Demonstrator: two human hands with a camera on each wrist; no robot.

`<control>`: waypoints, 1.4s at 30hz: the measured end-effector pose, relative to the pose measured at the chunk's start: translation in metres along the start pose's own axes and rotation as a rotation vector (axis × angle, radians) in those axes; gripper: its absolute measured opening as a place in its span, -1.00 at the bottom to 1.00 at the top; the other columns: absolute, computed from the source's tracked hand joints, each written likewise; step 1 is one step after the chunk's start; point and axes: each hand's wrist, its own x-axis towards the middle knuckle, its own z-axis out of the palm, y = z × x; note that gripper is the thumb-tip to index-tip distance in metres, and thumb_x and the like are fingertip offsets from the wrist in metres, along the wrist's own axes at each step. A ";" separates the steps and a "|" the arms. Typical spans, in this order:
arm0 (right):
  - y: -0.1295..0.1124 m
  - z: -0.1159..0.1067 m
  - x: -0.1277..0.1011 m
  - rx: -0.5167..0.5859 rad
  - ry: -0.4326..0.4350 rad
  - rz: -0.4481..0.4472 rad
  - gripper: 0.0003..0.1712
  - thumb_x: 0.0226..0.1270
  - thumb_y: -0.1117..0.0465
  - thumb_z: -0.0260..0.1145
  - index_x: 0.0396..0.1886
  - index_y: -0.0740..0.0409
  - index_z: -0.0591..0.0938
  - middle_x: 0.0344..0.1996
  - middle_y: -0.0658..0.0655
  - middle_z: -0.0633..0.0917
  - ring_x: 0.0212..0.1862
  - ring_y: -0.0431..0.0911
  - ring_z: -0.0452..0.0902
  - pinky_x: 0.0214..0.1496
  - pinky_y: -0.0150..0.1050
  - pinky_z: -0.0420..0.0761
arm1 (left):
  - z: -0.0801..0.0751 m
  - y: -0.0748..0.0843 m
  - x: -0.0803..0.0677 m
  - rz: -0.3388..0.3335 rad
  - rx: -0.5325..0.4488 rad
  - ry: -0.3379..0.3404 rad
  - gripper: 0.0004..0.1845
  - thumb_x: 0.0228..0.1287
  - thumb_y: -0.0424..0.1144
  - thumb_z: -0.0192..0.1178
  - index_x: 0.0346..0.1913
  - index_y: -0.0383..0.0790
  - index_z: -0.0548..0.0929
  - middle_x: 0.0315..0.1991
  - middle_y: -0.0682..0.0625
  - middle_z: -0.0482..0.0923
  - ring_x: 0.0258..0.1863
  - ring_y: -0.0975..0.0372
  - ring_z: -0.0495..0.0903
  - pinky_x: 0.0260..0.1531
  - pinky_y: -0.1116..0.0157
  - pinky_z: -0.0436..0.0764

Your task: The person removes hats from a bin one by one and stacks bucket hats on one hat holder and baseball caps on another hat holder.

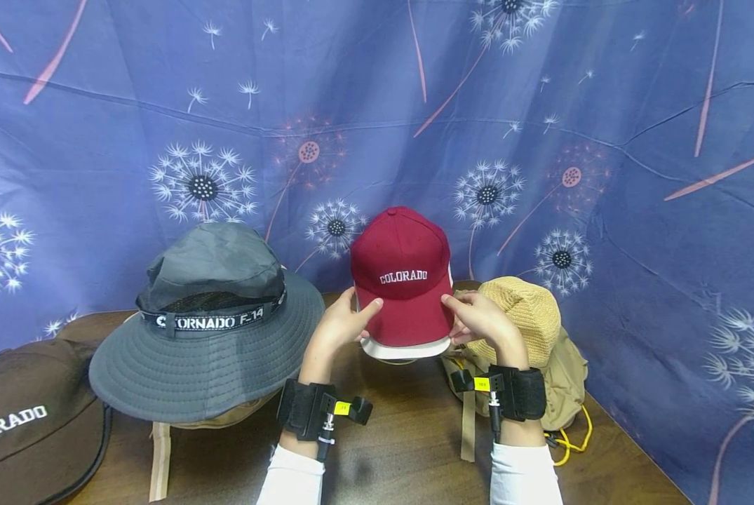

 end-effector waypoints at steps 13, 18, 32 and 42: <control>-0.009 -0.006 -0.016 -0.207 0.166 -0.006 -0.27 0.47 -0.12 -0.04 0.28 0.45 0.33 -0.60 0.13 0.65 -0.55 -0.22 0.64 -0.34 -0.30 0.72 | 0.002 0.008 -0.016 0.105 0.201 0.135 -0.20 0.27 0.13 0.12 0.43 -0.24 0.20 0.28 -0.25 0.46 0.26 -0.08 0.48 0.24 -0.07 0.46; -0.021 0.000 -0.037 -0.393 0.323 -0.117 -0.35 0.44 -0.16 -0.01 0.11 0.36 0.50 -0.53 0.15 0.74 -0.51 -0.22 0.63 -0.28 -0.29 0.54 | 0.008 0.019 -0.046 0.228 0.343 0.230 -0.27 0.25 0.08 0.17 0.37 -0.27 0.32 0.20 -0.27 0.53 0.19 -0.09 0.54 0.16 -0.07 0.52; -0.076 0.082 -0.069 -0.137 0.312 -0.669 -0.69 0.33 0.20 0.24 0.04 0.12 0.63 -0.11 0.17 0.75 -0.07 -0.04 0.69 -0.06 -0.12 0.68 | -0.051 0.015 -0.155 0.622 0.466 0.439 -0.65 0.21 -0.12 0.27 0.08 -0.02 0.64 -0.23 0.15 0.75 -0.32 0.37 0.69 -0.29 0.34 0.64; -0.152 0.149 -0.100 0.002 0.149 -0.844 -0.71 0.34 0.19 0.23 0.04 0.07 0.64 -0.13 0.09 0.77 -0.11 -0.14 0.71 -0.16 -0.25 0.70 | -0.167 -0.001 -0.215 0.411 0.478 0.661 -0.71 0.33 -0.14 0.16 0.07 -0.03 0.65 -0.21 -0.04 0.77 -0.25 0.10 0.77 -0.19 0.07 0.69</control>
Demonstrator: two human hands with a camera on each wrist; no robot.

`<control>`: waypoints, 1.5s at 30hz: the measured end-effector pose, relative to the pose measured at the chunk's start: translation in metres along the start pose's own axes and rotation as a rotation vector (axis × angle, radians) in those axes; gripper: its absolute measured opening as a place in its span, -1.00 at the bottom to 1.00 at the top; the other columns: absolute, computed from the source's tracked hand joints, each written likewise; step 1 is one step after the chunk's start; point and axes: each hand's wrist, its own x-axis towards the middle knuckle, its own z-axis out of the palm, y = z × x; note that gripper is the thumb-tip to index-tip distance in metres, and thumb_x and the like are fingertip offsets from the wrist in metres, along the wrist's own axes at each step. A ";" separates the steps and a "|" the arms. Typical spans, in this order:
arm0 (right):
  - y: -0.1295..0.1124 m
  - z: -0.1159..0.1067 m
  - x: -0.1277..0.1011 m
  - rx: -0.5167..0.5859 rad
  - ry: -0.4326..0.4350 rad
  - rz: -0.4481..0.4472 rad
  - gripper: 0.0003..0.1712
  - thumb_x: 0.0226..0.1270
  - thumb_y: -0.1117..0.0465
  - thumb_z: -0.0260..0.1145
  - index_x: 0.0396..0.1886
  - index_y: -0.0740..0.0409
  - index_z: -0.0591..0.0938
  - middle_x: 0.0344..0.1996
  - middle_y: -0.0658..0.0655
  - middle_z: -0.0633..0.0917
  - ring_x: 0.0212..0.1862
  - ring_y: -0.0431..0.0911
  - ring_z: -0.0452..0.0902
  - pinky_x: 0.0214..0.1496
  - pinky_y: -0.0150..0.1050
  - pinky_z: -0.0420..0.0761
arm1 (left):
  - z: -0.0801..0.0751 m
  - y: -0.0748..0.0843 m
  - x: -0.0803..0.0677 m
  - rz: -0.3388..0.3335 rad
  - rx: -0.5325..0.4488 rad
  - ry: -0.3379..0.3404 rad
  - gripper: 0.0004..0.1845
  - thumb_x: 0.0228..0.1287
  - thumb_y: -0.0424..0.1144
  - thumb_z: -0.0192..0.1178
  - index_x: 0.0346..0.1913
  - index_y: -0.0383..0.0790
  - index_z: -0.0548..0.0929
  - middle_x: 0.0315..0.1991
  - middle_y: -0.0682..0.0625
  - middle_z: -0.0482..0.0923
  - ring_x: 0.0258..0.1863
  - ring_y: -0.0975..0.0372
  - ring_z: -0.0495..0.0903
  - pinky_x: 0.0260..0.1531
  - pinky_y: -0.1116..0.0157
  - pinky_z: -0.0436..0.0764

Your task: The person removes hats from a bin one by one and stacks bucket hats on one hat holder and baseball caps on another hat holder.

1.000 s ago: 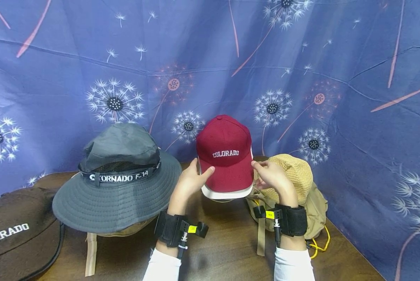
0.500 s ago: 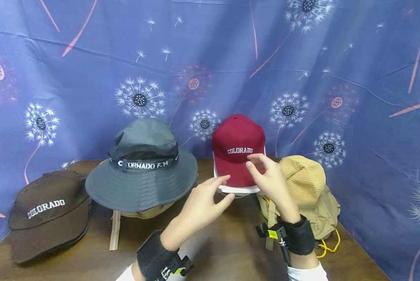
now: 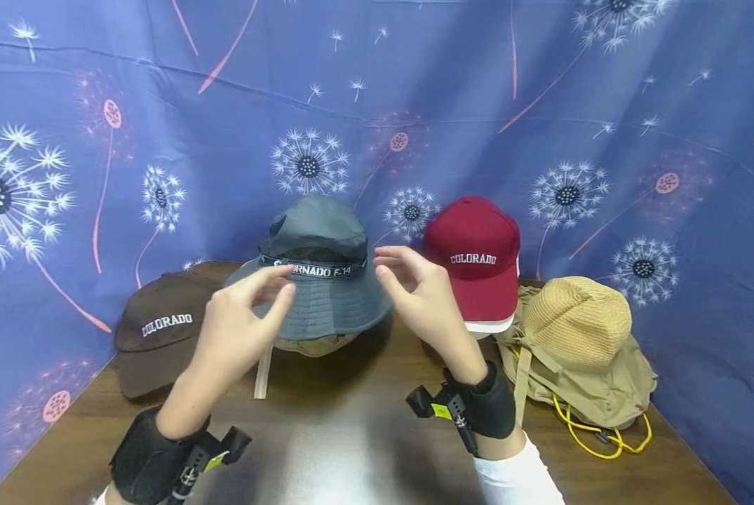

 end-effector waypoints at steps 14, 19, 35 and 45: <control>-0.062 0.113 0.010 0.172 -0.373 -0.025 -0.54 0.38 0.13 0.16 0.27 0.05 0.46 0.06 0.15 0.68 0.04 -0.08 0.68 0.00 -0.33 0.68 | -0.061 -0.101 -0.021 -0.291 0.275 -0.009 -0.56 0.39 0.00 -0.01 0.14 -0.20 0.58 -0.12 -0.24 0.72 -0.23 -0.12 0.72 -0.40 0.03 0.55; -0.075 0.148 0.014 0.167 -0.482 0.038 -0.46 0.39 0.06 0.15 0.34 0.01 0.38 0.15 0.14 0.64 0.07 -0.11 0.66 -0.03 -0.44 0.62 | -0.073 -0.130 -0.031 -0.423 0.320 -0.053 -0.48 0.39 0.03 -0.07 0.19 -0.27 0.52 -0.04 -0.27 0.68 -0.13 -0.14 0.69 -0.24 -0.05 0.47; -0.057 0.267 0.011 -0.171 -0.561 0.203 -0.33 0.31 -0.10 0.17 0.23 0.29 0.44 0.07 0.24 0.66 0.08 0.00 0.64 0.00 -0.24 0.66 | -0.077 -0.195 -0.049 -0.762 0.268 -0.275 0.10 0.25 0.26 0.06 0.44 -0.56 -0.16 0.33 -0.64 0.06 0.29 -0.44 0.16 0.25 -0.28 0.28; -0.031 0.312 0.022 -0.210 -0.621 0.441 -0.25 0.28 -0.14 0.19 0.21 0.38 0.41 0.07 0.31 0.62 0.09 0.08 0.59 0.06 -0.14 0.63 | -0.076 -0.219 -0.058 -0.754 0.307 -0.308 0.15 0.11 0.24 0.21 0.40 -0.60 -0.08 0.27 -0.65 0.16 0.22 -0.45 0.26 0.18 -0.26 0.38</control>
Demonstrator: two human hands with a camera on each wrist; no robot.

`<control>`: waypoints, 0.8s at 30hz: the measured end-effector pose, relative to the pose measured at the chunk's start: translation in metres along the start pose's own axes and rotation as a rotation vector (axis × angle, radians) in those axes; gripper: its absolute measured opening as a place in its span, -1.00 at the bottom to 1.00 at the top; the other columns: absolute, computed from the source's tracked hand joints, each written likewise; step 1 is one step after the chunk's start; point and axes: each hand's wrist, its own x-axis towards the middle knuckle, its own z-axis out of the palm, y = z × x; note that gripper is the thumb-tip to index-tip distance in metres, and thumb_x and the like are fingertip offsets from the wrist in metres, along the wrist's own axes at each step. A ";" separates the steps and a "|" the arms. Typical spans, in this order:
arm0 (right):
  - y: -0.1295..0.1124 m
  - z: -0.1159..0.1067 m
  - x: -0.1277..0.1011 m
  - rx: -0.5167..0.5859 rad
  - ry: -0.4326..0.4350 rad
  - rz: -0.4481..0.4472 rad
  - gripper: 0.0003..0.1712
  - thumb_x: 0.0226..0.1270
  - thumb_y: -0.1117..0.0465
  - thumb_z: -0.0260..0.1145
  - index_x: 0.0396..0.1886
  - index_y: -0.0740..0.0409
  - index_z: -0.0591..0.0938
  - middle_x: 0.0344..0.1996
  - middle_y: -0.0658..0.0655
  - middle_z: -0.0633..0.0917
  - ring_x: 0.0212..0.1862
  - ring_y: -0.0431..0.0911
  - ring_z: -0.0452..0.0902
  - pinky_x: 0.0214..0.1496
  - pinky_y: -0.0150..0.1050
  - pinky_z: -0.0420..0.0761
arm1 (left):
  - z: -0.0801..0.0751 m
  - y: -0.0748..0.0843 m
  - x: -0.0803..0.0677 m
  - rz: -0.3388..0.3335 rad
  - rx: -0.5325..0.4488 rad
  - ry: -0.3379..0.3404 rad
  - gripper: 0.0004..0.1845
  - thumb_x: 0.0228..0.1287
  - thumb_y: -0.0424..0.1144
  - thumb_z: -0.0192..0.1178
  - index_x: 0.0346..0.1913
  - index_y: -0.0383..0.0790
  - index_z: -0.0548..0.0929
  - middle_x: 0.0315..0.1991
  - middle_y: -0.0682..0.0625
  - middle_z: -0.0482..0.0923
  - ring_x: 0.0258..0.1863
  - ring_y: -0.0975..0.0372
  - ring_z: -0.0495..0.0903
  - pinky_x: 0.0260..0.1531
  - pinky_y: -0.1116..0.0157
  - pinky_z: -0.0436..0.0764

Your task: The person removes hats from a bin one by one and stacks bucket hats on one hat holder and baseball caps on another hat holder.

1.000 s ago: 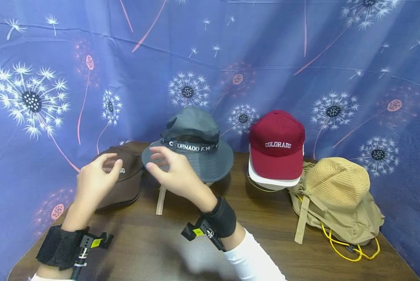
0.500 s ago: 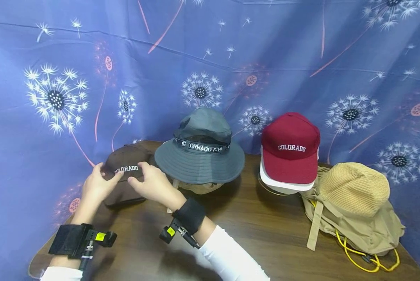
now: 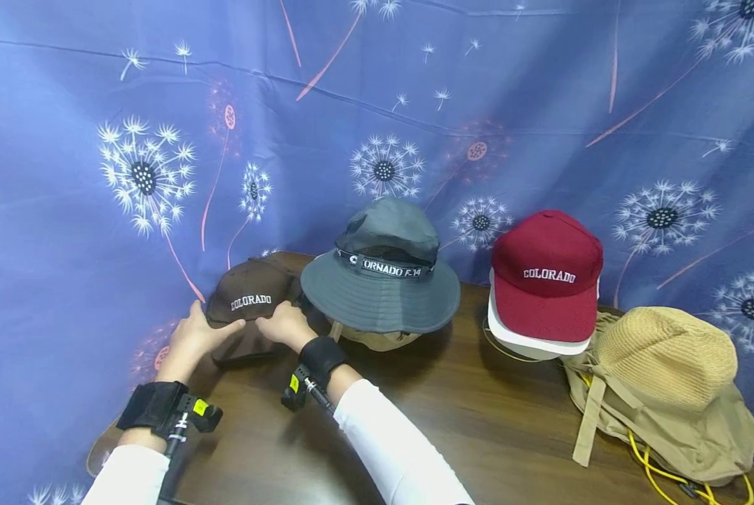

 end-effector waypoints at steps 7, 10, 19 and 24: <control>0.023 0.010 0.010 0.221 0.046 0.042 -0.29 0.21 -0.09 0.26 0.09 0.46 0.50 -0.07 0.30 0.65 -0.13 0.04 0.59 -0.08 -0.16 0.65 | 0.009 0.001 0.002 -0.050 -0.120 -0.165 0.26 0.20 0.36 0.03 0.41 -0.63 -0.36 0.39 -0.65 -0.17 0.37 -0.44 -0.01 0.39 -0.24 0.16; 0.026 0.015 0.011 0.323 0.066 0.051 -0.29 0.20 -0.07 0.29 0.08 0.47 0.50 -0.07 0.31 0.65 -0.15 0.03 0.58 -0.09 -0.15 0.66 | 0.011 -0.003 0.001 -0.092 -0.125 -0.187 0.30 0.19 0.43 -0.03 0.40 -0.63 -0.44 0.39 -0.66 -0.21 0.33 -0.39 0.17 0.35 -0.17 0.29; 0.025 0.022 0.016 0.336 0.095 0.015 -0.34 0.02 0.01 0.47 -0.04 0.46 0.57 -0.16 0.28 0.70 -0.24 -0.02 0.57 -0.18 -0.23 0.64 | 0.011 -0.010 -0.001 -0.127 -0.137 -0.116 0.22 0.14 0.36 0.11 0.35 -0.73 -0.10 0.17 -0.65 0.25 -0.42 0.06 0.61 -0.51 0.34 0.57; 0.026 0.030 0.019 0.355 0.092 0.033 -0.28 0.00 0.03 0.51 0.01 0.48 0.54 -0.08 0.32 0.68 -0.13 0.05 0.60 -0.05 -0.14 0.65 | 0.013 -0.016 -0.003 -0.110 -0.057 -0.084 0.03 0.11 0.32 0.16 0.10 -0.74 0.30 -0.17 -0.49 0.50 -0.39 -0.02 0.57 -0.43 0.21 0.56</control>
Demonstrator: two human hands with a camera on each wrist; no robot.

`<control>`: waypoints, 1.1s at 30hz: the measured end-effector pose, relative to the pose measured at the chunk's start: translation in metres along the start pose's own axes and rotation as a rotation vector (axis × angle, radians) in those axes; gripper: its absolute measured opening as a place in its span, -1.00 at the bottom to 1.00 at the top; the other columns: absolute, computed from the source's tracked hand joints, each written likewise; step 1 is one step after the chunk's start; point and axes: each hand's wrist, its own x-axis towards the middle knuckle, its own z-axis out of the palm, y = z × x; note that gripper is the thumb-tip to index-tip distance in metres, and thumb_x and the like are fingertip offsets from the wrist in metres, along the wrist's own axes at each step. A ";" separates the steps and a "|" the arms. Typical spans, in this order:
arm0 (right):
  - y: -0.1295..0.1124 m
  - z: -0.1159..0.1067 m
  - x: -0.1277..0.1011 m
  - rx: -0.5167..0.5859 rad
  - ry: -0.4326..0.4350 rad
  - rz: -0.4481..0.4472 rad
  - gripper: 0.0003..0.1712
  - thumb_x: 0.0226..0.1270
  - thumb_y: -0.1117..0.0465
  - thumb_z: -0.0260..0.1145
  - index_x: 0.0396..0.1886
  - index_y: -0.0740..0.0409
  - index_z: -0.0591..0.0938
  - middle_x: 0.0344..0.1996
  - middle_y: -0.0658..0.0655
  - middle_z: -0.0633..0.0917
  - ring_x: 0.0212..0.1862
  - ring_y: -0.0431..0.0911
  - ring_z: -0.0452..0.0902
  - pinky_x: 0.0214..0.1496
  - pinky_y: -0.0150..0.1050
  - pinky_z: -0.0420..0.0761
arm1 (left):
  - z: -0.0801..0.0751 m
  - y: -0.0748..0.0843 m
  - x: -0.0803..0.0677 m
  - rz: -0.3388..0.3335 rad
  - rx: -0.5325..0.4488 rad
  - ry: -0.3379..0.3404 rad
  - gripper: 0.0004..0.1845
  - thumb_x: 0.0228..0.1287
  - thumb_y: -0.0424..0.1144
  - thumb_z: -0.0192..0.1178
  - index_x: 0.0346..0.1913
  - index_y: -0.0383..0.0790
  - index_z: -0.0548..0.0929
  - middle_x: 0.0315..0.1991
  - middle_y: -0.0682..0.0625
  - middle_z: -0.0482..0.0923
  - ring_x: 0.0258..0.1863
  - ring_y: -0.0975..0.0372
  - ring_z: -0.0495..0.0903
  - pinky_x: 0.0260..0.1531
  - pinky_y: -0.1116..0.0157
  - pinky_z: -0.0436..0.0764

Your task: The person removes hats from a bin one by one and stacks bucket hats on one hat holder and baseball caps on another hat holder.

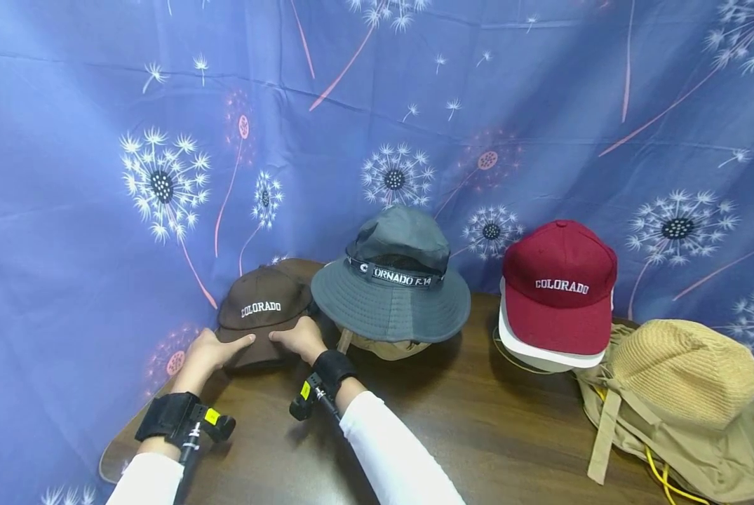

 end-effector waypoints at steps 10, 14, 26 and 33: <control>0.001 -0.004 -0.004 0.008 0.036 -0.026 -0.25 0.01 0.01 0.49 0.04 0.50 0.51 -0.07 0.34 0.66 -0.10 0.06 0.60 -0.01 -0.10 0.65 | 0.006 -0.001 0.000 0.047 0.029 0.049 -0.01 0.13 0.32 0.13 0.08 -0.73 0.43 0.11 -0.62 0.40 0.08 -0.37 0.48 0.02 -0.13 0.55; -0.003 -0.007 -0.005 -0.007 0.044 -0.032 -0.24 0.02 -0.04 0.48 0.05 0.47 0.52 -0.07 0.32 0.67 -0.11 0.03 0.60 0.00 -0.12 0.65 | 0.003 0.003 -0.003 0.062 0.017 0.080 -0.05 0.13 0.30 0.15 0.05 -0.71 0.46 0.06 -0.60 0.46 0.00 -0.34 0.52 -0.07 -0.09 0.57; -0.013 -0.010 -0.005 -0.071 0.096 -0.108 -0.24 0.04 -0.10 0.46 0.03 0.45 0.55 -0.06 0.32 0.69 -0.05 0.07 0.64 -0.02 -0.15 0.65 | -0.007 0.008 -0.008 0.063 0.005 0.157 -0.04 0.13 0.30 0.15 0.11 -0.69 0.42 0.06 -0.58 0.46 0.02 -0.34 0.50 -0.06 -0.10 0.54; -0.024 -0.013 -0.009 -0.086 0.153 -0.150 -0.26 0.04 -0.11 0.45 0.04 0.39 0.57 -0.04 0.29 0.70 0.03 0.09 0.63 0.05 -0.16 0.63 | -0.017 0.014 -0.010 0.086 0.005 0.188 -0.01 0.15 0.28 0.14 0.18 -0.70 0.35 0.12 -0.60 0.41 0.10 -0.36 0.45 0.06 -0.15 0.49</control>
